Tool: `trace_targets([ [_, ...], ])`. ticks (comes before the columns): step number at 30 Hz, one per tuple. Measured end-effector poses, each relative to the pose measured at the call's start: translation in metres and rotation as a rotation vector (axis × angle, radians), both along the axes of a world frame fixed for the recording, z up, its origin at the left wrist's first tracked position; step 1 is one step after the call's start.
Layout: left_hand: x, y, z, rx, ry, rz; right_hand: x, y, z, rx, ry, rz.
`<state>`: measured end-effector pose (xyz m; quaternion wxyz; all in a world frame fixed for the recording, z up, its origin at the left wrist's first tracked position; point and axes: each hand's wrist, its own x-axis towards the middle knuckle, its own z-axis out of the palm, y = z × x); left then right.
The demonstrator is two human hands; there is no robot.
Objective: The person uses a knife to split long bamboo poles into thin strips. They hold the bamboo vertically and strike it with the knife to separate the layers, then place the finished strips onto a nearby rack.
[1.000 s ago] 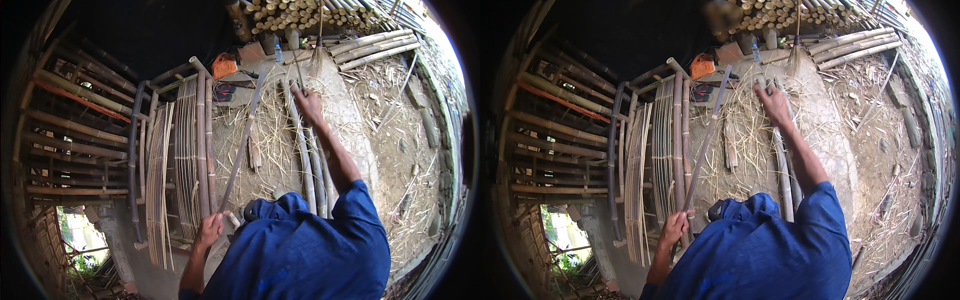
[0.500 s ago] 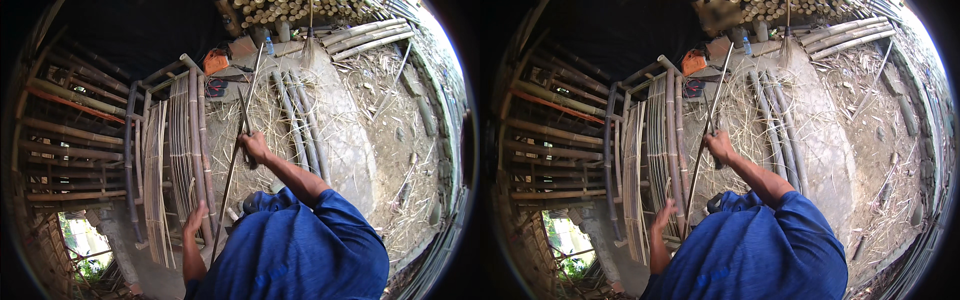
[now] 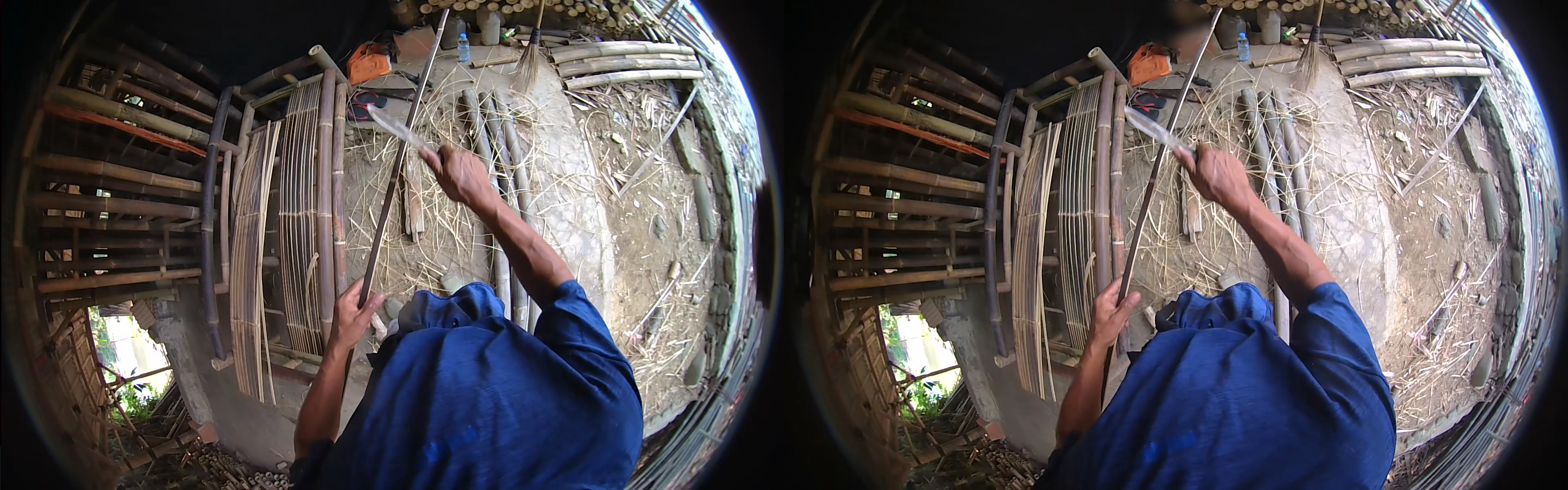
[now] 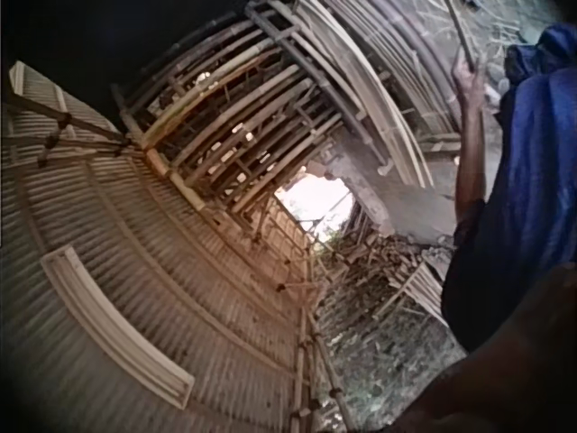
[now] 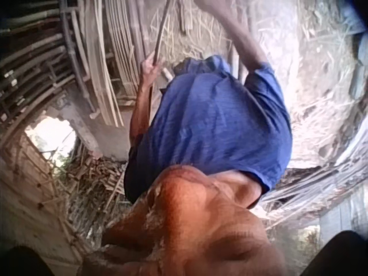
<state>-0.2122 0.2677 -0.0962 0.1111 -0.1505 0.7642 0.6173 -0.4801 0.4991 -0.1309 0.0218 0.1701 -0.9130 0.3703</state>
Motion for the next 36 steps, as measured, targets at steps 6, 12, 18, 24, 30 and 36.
trace_targets([
  [6, -0.07, 0.019, -0.001, 0.143, 0.099, 0.026, 0.114, -0.019, -0.001, 0.206, -0.192, 0.334],
  [12, -0.071, 0.014, 0.008, 0.191, -0.003, 0.056, 0.104, -0.031, -0.007, 0.097, -0.174, 0.336],
  [18, -0.034, 0.022, 0.056, 0.114, 0.041, -0.008, 0.026, -0.005, -0.008, 0.118, -0.152, 0.061],
  [24, -0.013, 0.021, 0.075, 0.104, 0.005, 0.002, 0.04, -0.017, -0.003, 0.019, -0.04, 0.129],
  [30, 0.02, 0.012, 0.075, 0.007, -0.009, -0.062, 0.038, -0.006, 0.008, 0.134, 0.114, 0.198],
  [36, 0.044, 0.003, 0.086, 0.013, 0.073, -0.077, -0.033, 0.008, 0.015, 0.142, -0.086, 0.037],
])
